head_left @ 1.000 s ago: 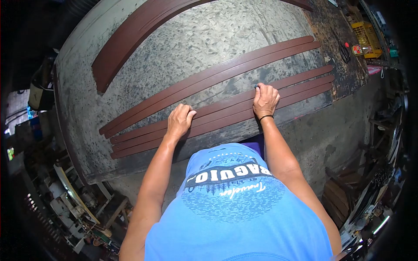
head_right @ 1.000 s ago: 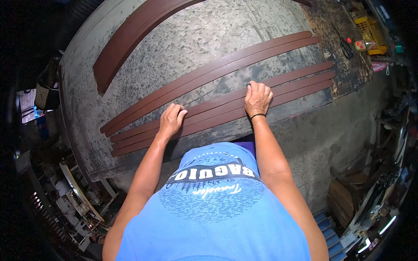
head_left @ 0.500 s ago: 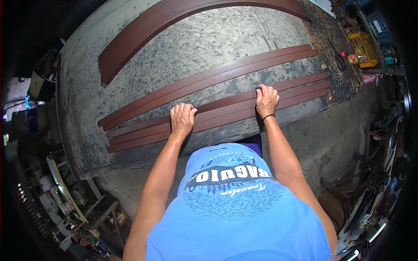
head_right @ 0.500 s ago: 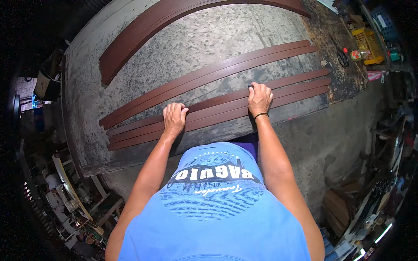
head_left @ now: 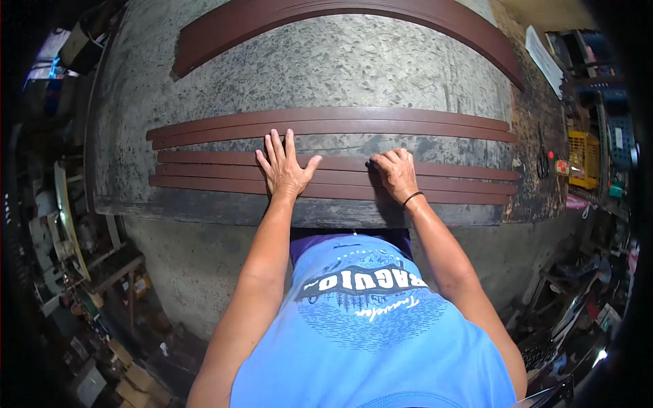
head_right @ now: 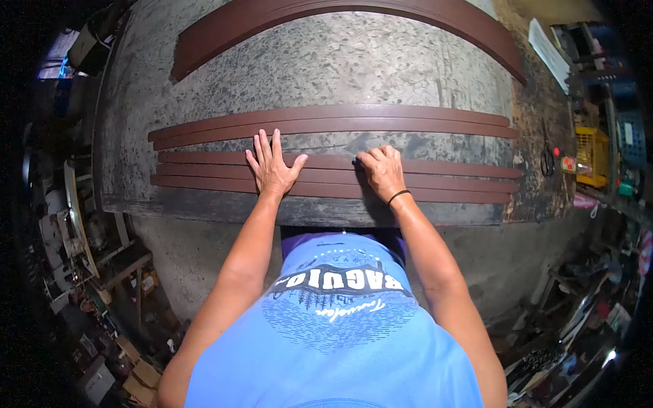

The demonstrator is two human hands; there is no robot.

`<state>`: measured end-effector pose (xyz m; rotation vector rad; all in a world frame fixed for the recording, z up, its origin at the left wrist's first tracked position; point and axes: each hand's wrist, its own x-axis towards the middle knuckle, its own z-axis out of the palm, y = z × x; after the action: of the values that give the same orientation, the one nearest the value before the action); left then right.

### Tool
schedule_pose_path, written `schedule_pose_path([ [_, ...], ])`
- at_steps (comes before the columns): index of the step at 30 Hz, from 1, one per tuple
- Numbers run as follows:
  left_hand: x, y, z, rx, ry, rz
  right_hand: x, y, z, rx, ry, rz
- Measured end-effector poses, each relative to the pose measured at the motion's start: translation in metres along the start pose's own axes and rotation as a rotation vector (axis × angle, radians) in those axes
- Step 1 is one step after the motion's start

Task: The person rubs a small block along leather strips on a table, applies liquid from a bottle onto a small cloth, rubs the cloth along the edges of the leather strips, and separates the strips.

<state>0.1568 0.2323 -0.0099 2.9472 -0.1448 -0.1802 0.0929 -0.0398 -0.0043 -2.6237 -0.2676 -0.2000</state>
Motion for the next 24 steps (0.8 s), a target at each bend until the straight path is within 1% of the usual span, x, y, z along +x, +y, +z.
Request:
schedule_pose_path([
  [1, -0.001, -0.005, 0.004, 0.013, -0.014, -0.011, -0.004, 0.008, 0.001, 0.001, -0.034, -0.042],
  [3, -0.004, -0.015, 0.009, -0.072, -0.006, 0.442, -0.012, 0.020, -0.005, 0.011, -0.066, -0.077],
  [4, -0.004, -0.012, 0.011, -0.176, 0.104, 0.547, -0.012, 0.026, -0.011, 0.002, -0.078, -0.106],
  [5, -0.005, -0.011, 0.014, -0.170, 0.084, 0.544, -0.015, 0.033, -0.016, 0.017, -0.088, -0.096],
  [7, -0.012, 0.000, 0.005, -0.219, 0.042, 0.472, -0.025, 0.042, -0.029, 0.012, -0.062, -0.153],
  [8, -0.013, 0.008, -0.001, -0.234, 0.141, 0.464, -0.027, 0.042, -0.037, 0.026, -0.048, -0.143],
  [9, -0.016, 0.010, 0.001, -0.229, 0.142, 0.462, -0.029, 0.044, -0.045, 0.031, -0.046, -0.146],
  [12, -0.023, 0.012, 0.011, -0.201, 0.245, 0.414, -0.034, 0.047, -0.063, 0.046, 0.038, 0.013],
  [16, -0.026, 0.011, 0.014, -0.194, 0.264, 0.421, -0.037, 0.053, -0.060, 0.041, 0.050, 0.073],
  [19, -0.029, 0.009, 0.017, -0.211, 0.280, 0.435, -0.025, 0.045, -0.053, 0.025, 0.046, 0.020],
  [23, -0.032, 0.007, 0.019, -0.219, 0.305, 0.441, 0.007, 0.005, -0.022, 0.102, -0.065, -0.161],
  [24, -0.032, 0.008, 0.019, -0.223, 0.306, 0.437, 0.016, -0.010, -0.012, 0.119, -0.059, -0.217],
])
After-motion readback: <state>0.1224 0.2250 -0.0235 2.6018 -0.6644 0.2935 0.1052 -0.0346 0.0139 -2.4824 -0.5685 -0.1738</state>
